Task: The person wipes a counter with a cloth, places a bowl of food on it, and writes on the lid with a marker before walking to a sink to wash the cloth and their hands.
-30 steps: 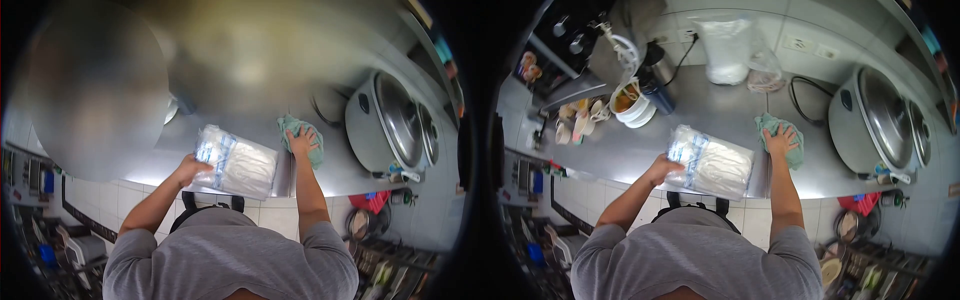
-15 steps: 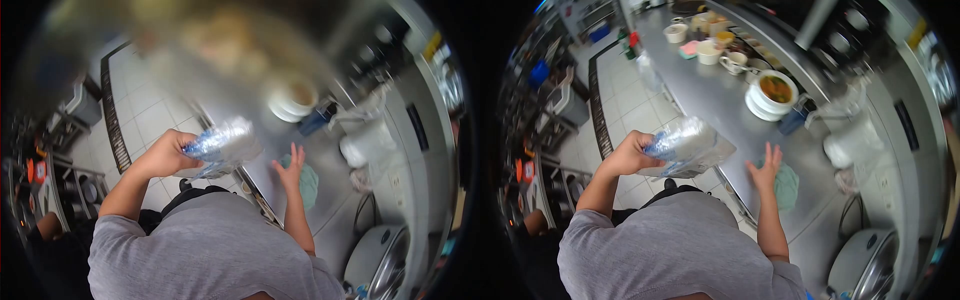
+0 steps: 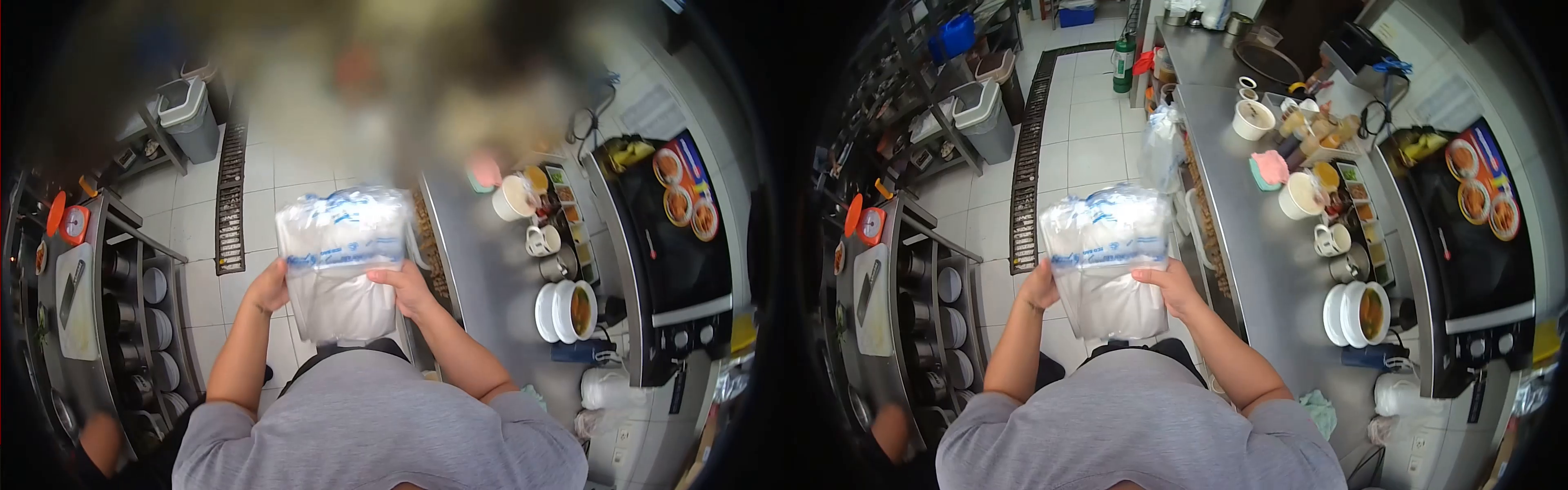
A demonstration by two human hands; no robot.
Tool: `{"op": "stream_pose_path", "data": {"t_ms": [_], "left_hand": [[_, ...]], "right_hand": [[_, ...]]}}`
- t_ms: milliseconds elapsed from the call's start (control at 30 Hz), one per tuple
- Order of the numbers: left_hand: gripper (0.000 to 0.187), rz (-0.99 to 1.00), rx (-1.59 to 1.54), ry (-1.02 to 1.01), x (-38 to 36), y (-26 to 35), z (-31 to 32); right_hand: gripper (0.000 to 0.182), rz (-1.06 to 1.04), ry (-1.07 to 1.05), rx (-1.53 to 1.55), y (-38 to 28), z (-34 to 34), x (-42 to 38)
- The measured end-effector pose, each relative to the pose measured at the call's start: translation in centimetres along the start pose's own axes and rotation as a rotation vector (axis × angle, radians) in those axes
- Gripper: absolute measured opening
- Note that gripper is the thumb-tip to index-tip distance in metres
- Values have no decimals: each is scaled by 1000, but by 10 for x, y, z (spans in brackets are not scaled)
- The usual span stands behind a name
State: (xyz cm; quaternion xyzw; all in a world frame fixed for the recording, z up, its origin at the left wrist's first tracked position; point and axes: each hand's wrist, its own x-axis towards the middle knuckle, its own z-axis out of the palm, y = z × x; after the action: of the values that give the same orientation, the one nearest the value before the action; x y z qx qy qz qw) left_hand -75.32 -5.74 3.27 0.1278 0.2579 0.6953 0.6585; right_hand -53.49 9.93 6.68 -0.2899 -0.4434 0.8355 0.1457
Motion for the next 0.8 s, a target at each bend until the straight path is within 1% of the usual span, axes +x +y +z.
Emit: {"op": "stream_pose_path", "data": {"t_ms": [33, 100, 133, 200, 233, 267, 300, 333, 367, 400, 433, 467, 500, 533, 567, 600, 633, 667, 700, 733, 800], "left_hand": [[79, 1, -7, 12, 2, 3, -10], [74, 31, 318, 166, 8, 11, -32], [74, 12, 298, 189, 15, 13, -49], [69, -19, 225, 403, 29, 3, -93], [58, -49, 209, 474, 38, -5, -114], [58, -66, 176, 515, 45, -12, -126], [53, -112, 144, 639, 53, -17, -136], [48, -149, 114, 757, 68, -19, -148], [42, -78, 87, 857, 76, -28, -158], [42, -88, 74, 891, 87, -32, -170], [41, -19, 58, 994, 96, -42, -180], [39, 41, 39, 1098, 98, -52, -190], [38, 53, 2, 1147, 103, -57, -201], [38, 23, -14, 1175, 111, -60, -212], [38, 24, -1, 1243, 117, -63, -223], [38, 28, 15, 1307, 125, -66, -236], [39, 46, 35, 1334, 133, -67, -247], [39, 11, 30, 1346, 139, -69, -258], [40, -21, 22, 1367, 142, -69, -270], [40, -48, 9, 1390, 145, -71, -281], [40, -110, -20, 1390, 148, -74, -298]], "right_hand": [[38, 51, -33, -8, 7, -3, 23], [40, 126, -42, 18, 23, -1, 69], [41, 191, -47, 43, 32, 0, 90], [43, 321, -25, 75, 57, -7, 135], [42, 434, -77, 114, 76, -20, 163], [40, 543, -137, 153, 96, -35, 191], [40, 598, -136, 158, 120, -53, 217], [44, 666, -192, 195, 143, -74, 250], [48, 725, -254, 238, 158, -88, 286], [57, 793, -158, -12, 163, -105, 316], [62, 837, -153, -94, 193, -145, 353], [65, 810, -65, -346, 211, -171, 378], [60, 839, -125, -685, 216, -196, 406], [56, 455, -266, -1367, 235, -239, 430], [46, 525, -380, -1730, 232, -260, 451], [35, 612, -434, -1930, 235, -287, 477], [32, 670, -432, -2044, 238, -312, 503], [31, 596, -496, -2173, 252, -351, 525], [30, 458, -475, -2333, 269, -386, 545], [31, 338, -253, -2328, 258, -394, 560], [32, 761, 95, -2438, 285, -448, 610]]}}
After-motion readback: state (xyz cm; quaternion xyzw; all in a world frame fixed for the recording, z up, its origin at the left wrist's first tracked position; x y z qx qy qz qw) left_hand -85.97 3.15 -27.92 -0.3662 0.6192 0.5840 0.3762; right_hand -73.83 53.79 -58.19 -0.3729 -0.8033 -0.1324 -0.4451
